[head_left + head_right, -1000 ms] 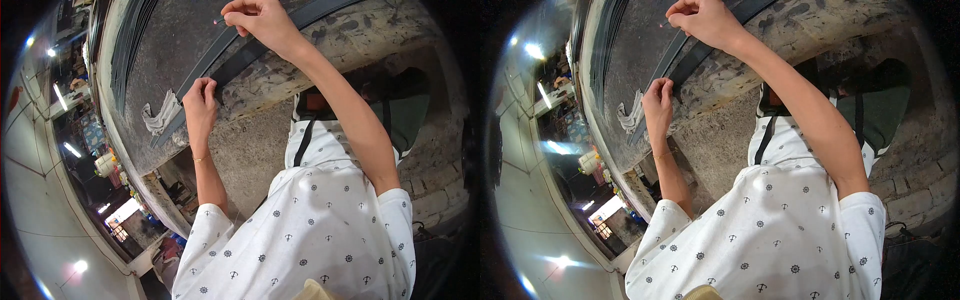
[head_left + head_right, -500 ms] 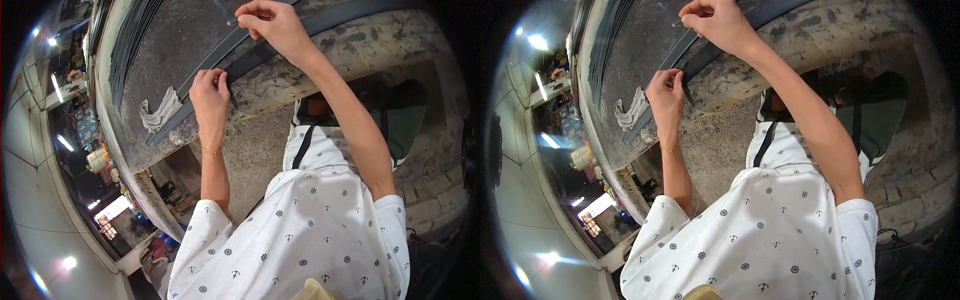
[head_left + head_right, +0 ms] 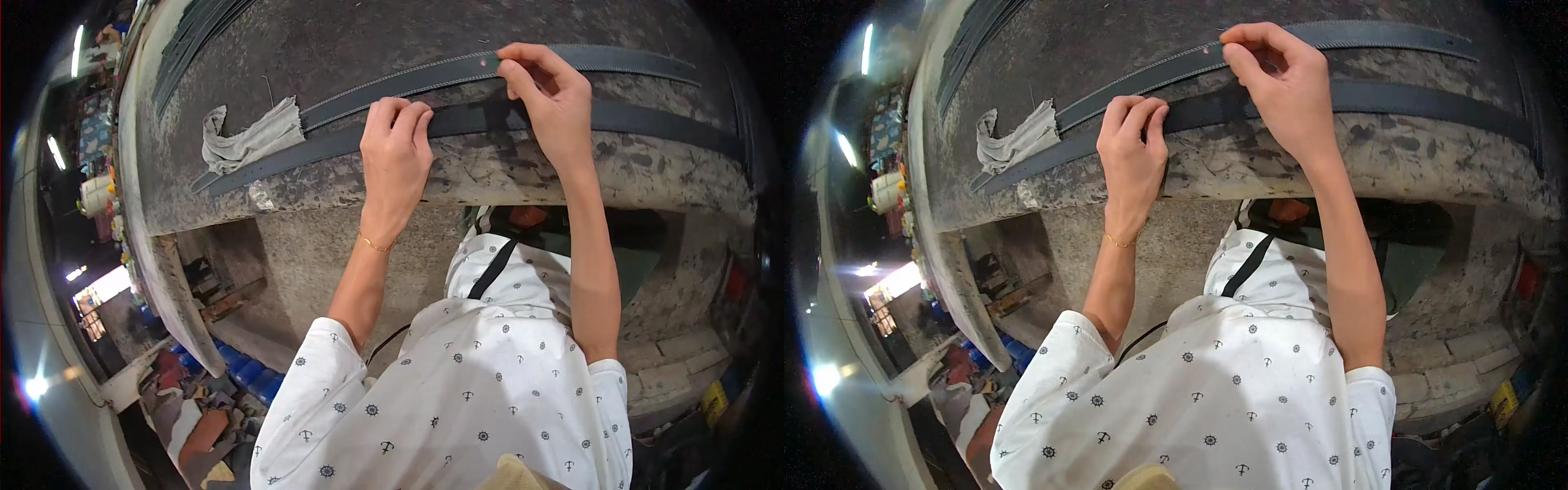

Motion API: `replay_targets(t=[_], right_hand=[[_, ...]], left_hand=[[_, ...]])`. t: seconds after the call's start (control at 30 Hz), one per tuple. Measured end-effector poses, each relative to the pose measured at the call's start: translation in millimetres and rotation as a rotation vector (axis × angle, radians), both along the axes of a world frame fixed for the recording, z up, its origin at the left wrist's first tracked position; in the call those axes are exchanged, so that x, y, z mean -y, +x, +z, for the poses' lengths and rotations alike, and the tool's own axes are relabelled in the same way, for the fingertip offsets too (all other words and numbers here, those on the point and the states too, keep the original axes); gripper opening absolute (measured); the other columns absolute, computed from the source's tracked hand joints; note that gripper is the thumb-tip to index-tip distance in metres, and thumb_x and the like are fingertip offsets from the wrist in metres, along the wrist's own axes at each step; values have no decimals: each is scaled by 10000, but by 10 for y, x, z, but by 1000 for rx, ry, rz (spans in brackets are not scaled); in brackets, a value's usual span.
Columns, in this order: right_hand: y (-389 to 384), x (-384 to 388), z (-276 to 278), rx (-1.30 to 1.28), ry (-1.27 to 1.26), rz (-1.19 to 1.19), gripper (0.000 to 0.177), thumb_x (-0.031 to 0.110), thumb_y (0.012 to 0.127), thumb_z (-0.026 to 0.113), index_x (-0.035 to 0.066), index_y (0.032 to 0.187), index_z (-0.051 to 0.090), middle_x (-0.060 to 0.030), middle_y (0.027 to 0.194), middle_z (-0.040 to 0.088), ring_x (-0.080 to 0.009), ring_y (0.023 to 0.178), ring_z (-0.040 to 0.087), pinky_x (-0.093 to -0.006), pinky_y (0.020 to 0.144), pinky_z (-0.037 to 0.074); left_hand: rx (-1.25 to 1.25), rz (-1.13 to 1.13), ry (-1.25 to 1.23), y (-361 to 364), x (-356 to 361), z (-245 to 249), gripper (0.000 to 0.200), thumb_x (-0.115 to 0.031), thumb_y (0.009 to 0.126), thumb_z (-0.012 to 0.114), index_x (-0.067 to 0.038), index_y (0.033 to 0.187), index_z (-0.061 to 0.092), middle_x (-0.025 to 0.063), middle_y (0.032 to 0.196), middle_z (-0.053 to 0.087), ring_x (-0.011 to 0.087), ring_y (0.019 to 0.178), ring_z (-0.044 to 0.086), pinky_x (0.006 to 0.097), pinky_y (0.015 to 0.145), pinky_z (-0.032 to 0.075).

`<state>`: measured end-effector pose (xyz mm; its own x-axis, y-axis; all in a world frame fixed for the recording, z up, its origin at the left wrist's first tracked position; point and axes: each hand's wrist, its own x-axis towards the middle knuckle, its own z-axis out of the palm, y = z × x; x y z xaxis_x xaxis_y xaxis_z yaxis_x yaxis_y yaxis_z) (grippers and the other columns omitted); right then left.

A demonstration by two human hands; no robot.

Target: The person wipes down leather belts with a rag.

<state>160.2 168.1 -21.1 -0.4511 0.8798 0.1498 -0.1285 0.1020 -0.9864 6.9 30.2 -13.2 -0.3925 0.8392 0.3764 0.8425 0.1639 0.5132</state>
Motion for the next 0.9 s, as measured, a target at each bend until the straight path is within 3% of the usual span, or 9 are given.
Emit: replay_targets(t=[0.07, 0.2, 0.4, 0.47, 0.67, 0.73, 0.8, 0.9], right_hand=[[-10, 5, -2, -17, -30, -9, 147, 110, 946, 687, 24, 1058, 729, 32, 832, 653, -38, 733, 560, -203, 654, 453], [-20, 22, 28, 12, -17, -24, 149, 92, 943, 695, 19, 1068, 729, 26, 854, 658, -40, 734, 557, -198, 655, 452], [-24, 27, 20, 28, 1, -37, 143, 73, 940, 698, 9, 1065, 729, 5, 893, 673, -47, 746, 574, -196, 664, 462], [-23, 16, 21, 15, 4, -42, 141, 67, 940, 696, 7, 1063, 729, -1, 899, 674, -49, 751, 579, -197, 667, 466], [-143, 181, 111, 148, 17, -131, 112, 30, 938, 682, -7, 1037, 717, -5, 891, 668, -59, 759, 594, -196, 677, 477], [-206, 269, 150, 100, 72, 4, 79, -6, 916, 672, -19, 987, 705, -13, 873, 667, -63, 744, 596, -203, 669, 477], [-253, 250, 84, 209, 271, 63, 94, -42, 827, 686, -15, 916, 695, -48, 782, 652, -99, 662, 591, -237, 621, 474], [-266, 207, 77, 222, 247, 103, 102, -43, 803, 692, -7, 898, 694, -54, 752, 638, -117, 630, 575, -248, 598, 466]], left_hand=[[-84, -104, -10, -62, 39, 8, 198, -39, 874, 717, 4, 1066, 693, 124, 973, 626, 271, 878, 612, 379, 755, 497], [21, -123, -39, -73, 46, 104, 204, -41, 857, 730, -1, 1053, 691, 133, 1000, 622, 284, 871, 603, 378, 745, 495], [109, -51, -4, -16, -55, 47, 114, -43, 863, 726, 17, 951, 685, 121, 900, 623, 282, 789, 603, 375, 680, 492], [-6, -77, 116, -44, -35, -36, 106, -45, 860, 732, 22, 929, 688, 112, 854, 615, 276, 747, 602, 370, 638, 485], [61, -73, -2, 78, 70, 77, 83, -26, 860, 711, -5, 904, 644, 105, 878, 589, 288, 833, 575, 393, 741, 450], [97, -58, -18, 120, 116, 97, 82, -20, 861, 703, -12, 902, 633, 101, 886, 583, 288, 848, 564, 396, 761, 431], [130, -43, -38, 138, 166, 97, 82, -13, 862, 694, -19, 901, 622, 97, 893, 577, 288, 862, 553, 399, 781, 412], [132, -63, -34, 121, 217, 67, 82, -14, 860, 690, -24, 895, 617, 93, 889, 568, 283, 847, 542, 389, 761, 390]])
